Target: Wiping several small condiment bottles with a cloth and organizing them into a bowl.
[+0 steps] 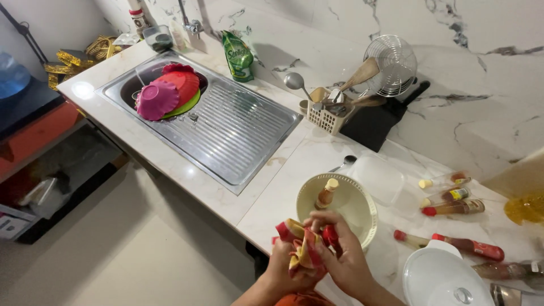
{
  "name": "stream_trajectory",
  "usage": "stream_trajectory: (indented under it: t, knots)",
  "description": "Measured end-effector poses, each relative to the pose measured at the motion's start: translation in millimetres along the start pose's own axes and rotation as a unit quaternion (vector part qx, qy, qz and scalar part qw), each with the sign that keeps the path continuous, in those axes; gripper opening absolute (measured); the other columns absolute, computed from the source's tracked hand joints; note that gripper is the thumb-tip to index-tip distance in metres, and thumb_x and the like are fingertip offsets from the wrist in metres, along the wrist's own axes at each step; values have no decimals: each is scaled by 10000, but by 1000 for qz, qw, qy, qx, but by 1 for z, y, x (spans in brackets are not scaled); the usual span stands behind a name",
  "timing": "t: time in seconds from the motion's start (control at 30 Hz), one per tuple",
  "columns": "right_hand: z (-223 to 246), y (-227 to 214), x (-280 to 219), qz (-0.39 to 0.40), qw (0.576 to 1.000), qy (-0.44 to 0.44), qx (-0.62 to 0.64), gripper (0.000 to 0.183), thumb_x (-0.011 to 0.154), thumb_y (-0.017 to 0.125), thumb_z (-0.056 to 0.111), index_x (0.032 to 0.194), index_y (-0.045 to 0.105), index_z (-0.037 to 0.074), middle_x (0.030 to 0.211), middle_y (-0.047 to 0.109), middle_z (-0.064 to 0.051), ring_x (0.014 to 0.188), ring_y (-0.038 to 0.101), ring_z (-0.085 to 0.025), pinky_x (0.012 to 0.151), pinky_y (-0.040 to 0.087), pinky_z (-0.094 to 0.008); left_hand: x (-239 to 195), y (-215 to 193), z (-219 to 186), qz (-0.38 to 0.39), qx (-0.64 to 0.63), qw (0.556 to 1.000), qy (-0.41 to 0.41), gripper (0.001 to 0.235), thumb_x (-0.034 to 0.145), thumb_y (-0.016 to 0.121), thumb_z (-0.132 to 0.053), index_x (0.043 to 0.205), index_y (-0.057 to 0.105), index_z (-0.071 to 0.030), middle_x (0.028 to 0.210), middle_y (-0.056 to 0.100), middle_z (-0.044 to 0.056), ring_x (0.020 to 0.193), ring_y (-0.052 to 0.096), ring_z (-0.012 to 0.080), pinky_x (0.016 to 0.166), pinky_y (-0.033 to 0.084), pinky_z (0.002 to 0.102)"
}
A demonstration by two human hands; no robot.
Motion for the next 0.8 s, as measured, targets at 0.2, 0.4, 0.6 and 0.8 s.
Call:
stream_trajectory:
  t: [0.2,0.4,0.6,0.8]
  knots:
    - [-49,-8,-7,-125,971,29,204,117,1072,547,147,1063,513,36,842,568,-47,856,580,-171,992,513,-401,-2,18,15,55,-68,996,-5,355,795,871,-134,1079,674,-51,978,708,8,888,674,108,781,557,281]
    - [-29,-12,-6,-60,943,-36,324,268,1069,625,248,969,430,94,680,438,12,695,412,-121,776,434,-334,-17,21,85,167,-165,968,-91,581,715,912,-118,1232,652,-63,1129,708,17,1061,666,122,940,557,303]
    - [-2,-10,1,72,888,-117,440,363,1096,594,383,908,416,128,578,393,46,596,398,-126,785,405,-402,-33,27,121,289,-286,905,-129,598,757,935,-99,1281,661,-8,1146,707,64,1096,649,153,1010,532,327]
    - [24,-7,-9,45,907,-210,361,354,1115,556,358,876,429,129,580,432,45,563,421,-130,798,391,-386,-28,14,94,192,-145,963,-124,566,784,876,-164,1273,647,5,1223,679,67,1147,624,144,989,530,329]
Point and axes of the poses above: each hand's wrist, its own x-axis towards the middle knuckle, its own y-axis out of the palm, z = x × y, the point moved 8 cm from there along x, towards the middle knuckle
